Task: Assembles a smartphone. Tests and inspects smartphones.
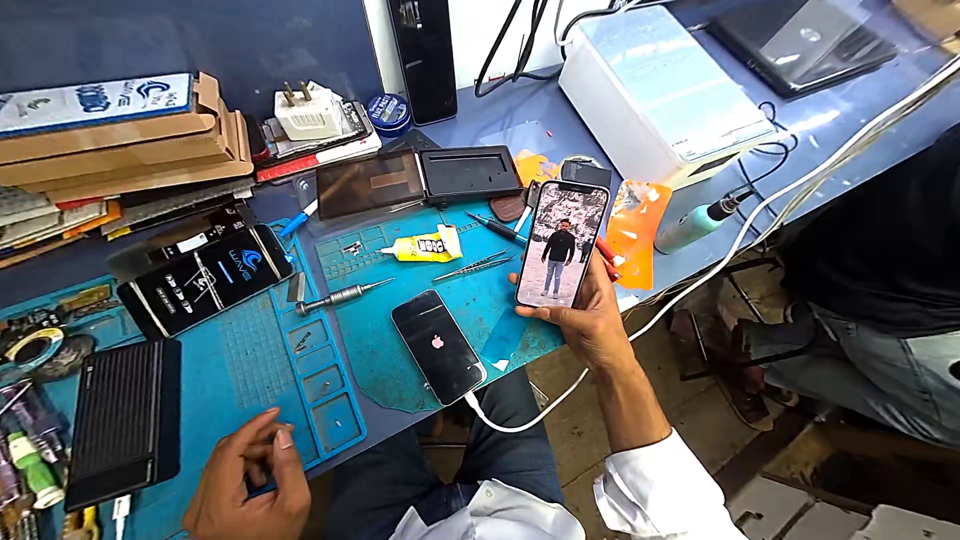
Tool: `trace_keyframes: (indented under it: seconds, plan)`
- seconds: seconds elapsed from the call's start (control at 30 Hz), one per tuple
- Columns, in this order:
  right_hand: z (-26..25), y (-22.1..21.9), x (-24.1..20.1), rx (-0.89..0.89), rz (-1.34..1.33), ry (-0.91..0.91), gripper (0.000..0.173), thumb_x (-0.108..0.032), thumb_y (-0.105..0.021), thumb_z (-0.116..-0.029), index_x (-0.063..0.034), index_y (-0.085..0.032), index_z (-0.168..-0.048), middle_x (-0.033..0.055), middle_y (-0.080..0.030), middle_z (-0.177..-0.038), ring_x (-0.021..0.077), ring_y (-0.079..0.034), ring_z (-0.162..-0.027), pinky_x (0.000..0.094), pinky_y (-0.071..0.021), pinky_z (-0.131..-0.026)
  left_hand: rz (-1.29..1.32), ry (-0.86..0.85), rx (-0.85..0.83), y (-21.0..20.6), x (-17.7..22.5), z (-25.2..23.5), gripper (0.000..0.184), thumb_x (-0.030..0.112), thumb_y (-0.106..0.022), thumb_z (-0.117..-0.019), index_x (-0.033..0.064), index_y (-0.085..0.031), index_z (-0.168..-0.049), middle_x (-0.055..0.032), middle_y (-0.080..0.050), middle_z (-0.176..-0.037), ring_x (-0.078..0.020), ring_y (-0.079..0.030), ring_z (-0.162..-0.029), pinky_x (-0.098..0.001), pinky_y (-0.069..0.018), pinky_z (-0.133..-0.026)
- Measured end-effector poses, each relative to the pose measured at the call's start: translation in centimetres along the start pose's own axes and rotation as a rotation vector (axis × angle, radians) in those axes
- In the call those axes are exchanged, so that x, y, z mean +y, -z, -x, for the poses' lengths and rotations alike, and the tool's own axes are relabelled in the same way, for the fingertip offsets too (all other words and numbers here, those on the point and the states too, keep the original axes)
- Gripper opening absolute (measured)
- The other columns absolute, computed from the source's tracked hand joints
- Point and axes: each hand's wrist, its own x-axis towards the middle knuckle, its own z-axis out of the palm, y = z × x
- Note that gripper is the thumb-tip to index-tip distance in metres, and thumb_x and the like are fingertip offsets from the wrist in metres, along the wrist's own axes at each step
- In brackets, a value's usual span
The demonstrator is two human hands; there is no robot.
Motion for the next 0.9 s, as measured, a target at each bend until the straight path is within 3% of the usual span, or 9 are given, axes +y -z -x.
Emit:
trace_keyframes:
  seconds: [0.07, 0.1, 0.17, 0.2, 0.37, 0.9]
  plan:
    - [0.0, -0.18, -0.11, 0.043, -0.002, -0.029, 0.082, 0.022, -0.062, -0.0792, -0.0089, -0.033, -0.149, 0.0267, -0.058, -0.134, 0.0445, -0.067, -0.117, 0.0562, -0.0645, -0.083, -0.002, -0.003, 0.002, -0.02, -0.07, 0.03, 0.035, 0.018, -0.053, -0.1027, -0.0115, -0.066, -0.113, -0.0139, -0.068, -0.084, -0.0013, -0.052, -0.065, -0.0146, -0.0386, -0.055]
    - [-0.01, -0.35, -0.24, 0.071, -0.018, -0.053, 0.075, 0.02, -0.057, -0.0853, -0.0096, -0.033, -0.15, 0.027, -0.058, -0.135, 0.045, -0.067, -0.116, 0.0563, -0.0648, -0.081, -0.001, -0.002, 0.0, -0.02, -0.1, 0.03, 0.035, 0.019, -0.053, -0.1028, -0.0114, -0.066, -0.114, -0.0133, -0.068, -0.084, -0.0011, -0.052, -0.065, -0.0146, -0.0385, -0.055]
    - [-0.07, -0.6, -0.49, 0.108, -0.044, -0.084, 0.059, 0.008, -0.048, -0.0988, -0.0114, -0.033, -0.152, 0.027, -0.058, -0.135, 0.0448, -0.068, -0.114, 0.0559, -0.0652, -0.077, 0.003, -0.001, -0.002, -0.02, -0.15, 0.02, 0.035, 0.019, -0.053, -0.1027, -0.0116, -0.066, -0.113, -0.0132, -0.068, -0.084, -0.0011, -0.052, -0.066, -0.0147, -0.0386, -0.055]
    - [-0.08, -0.57, -0.51, 0.105, -0.059, -0.087, 0.056, 0.004, -0.047, -0.1013, -0.012, -0.033, -0.153, 0.027, -0.058, -0.136, 0.0448, -0.068, -0.115, 0.056, -0.0652, -0.077, 0.005, 0.0, -0.005, 0.01, -0.14, 0.0, 0.035, 0.019, -0.053, -0.1027, -0.0115, -0.066, -0.113, -0.0133, -0.068, -0.084, -0.0011, -0.053, -0.066, -0.0146, -0.0387, -0.055]
    - [-0.06, -0.32, -0.25, 0.065, -0.063, -0.063, 0.064, 0.003, -0.057, -0.0943, -0.0109, -0.033, -0.152, 0.0274, -0.058, -0.135, 0.0448, -0.067, -0.115, 0.0559, -0.0653, -0.077, 0.008, -0.005, -0.013, 0.05, -0.09, -0.01, 0.034, 0.018, -0.053, -0.1025, -0.0112, -0.066, -0.113, -0.0129, -0.067, -0.083, -0.0007, -0.052, -0.066, -0.0141, -0.0386, -0.056]
    - [0.01, -0.27, -0.23, 0.044, -0.036, -0.051, 0.066, 0.007, -0.057, -0.0912, -0.0095, -0.034, -0.151, 0.0253, -0.06, -0.133, 0.0414, -0.069, -0.113, 0.055, -0.0654, -0.078, -0.002, -0.006, -0.009, 0.1, -0.04, -0.04, 0.034, 0.018, -0.053, -0.1025, -0.0116, -0.066, -0.113, -0.0143, -0.067, -0.084, -0.0027, -0.052, -0.066, -0.0155, -0.0387, -0.055]
